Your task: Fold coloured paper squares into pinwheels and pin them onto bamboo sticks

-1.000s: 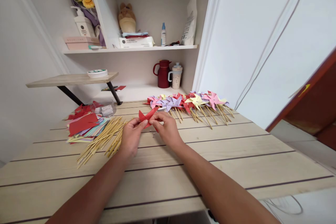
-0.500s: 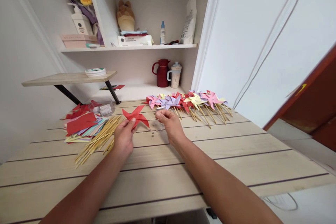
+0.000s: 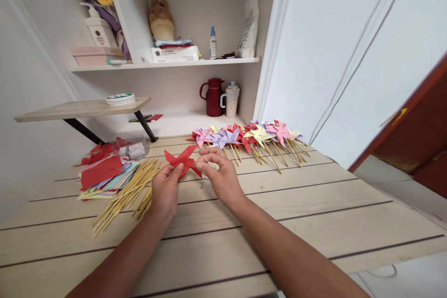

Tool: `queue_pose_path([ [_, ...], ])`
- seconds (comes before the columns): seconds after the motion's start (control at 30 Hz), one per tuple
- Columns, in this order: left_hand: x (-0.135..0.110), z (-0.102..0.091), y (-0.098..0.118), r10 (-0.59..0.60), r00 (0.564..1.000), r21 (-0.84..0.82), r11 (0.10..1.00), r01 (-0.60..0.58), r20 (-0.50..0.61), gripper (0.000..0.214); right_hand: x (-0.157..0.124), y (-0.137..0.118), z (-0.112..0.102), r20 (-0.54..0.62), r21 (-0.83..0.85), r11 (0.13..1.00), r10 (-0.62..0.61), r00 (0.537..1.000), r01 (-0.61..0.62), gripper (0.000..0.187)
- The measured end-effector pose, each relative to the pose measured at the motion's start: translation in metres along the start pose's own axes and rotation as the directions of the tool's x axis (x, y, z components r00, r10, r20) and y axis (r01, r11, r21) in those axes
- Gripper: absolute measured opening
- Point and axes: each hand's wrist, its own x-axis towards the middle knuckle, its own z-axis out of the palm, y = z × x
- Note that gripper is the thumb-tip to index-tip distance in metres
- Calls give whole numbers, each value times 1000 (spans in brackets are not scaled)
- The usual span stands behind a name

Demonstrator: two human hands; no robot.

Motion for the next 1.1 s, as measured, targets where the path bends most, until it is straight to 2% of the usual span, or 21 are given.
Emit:
queue_pose_path([
  [0.17,-3,1,3,-14,1000,5,1000,14,1,23,4,6,-2,7,112,991,79,997,-80,8],
  [0.4,-4,1,3,-36,999,25,999,35,28,28,8,6,-2,1,211,966,152,988,-149,13],
  [0.5,-4,1,2,-28,999,63,998,26,19,26,7,5,-3,40,163,979,120,992,-125,12],
  [0.6,-4,1,2,-12,1000,76,997,10,21,24,5,1,-4,79,40,998,53,995,-56,12],
  [0.73,-4,2,2,19,999,68,997,-21,35,26,1,-4,-3,72,-81,997,-11,997,17,12],
  [0.9,-8,6,4,26,998,71,997,-31,63,25,0,-4,-1,38,-113,993,-30,999,34,11],
  [1.1,-16,12,7,19,989,77,997,-31,145,22,-1,-3,1,116,-107,994,-13,993,25,12],
])
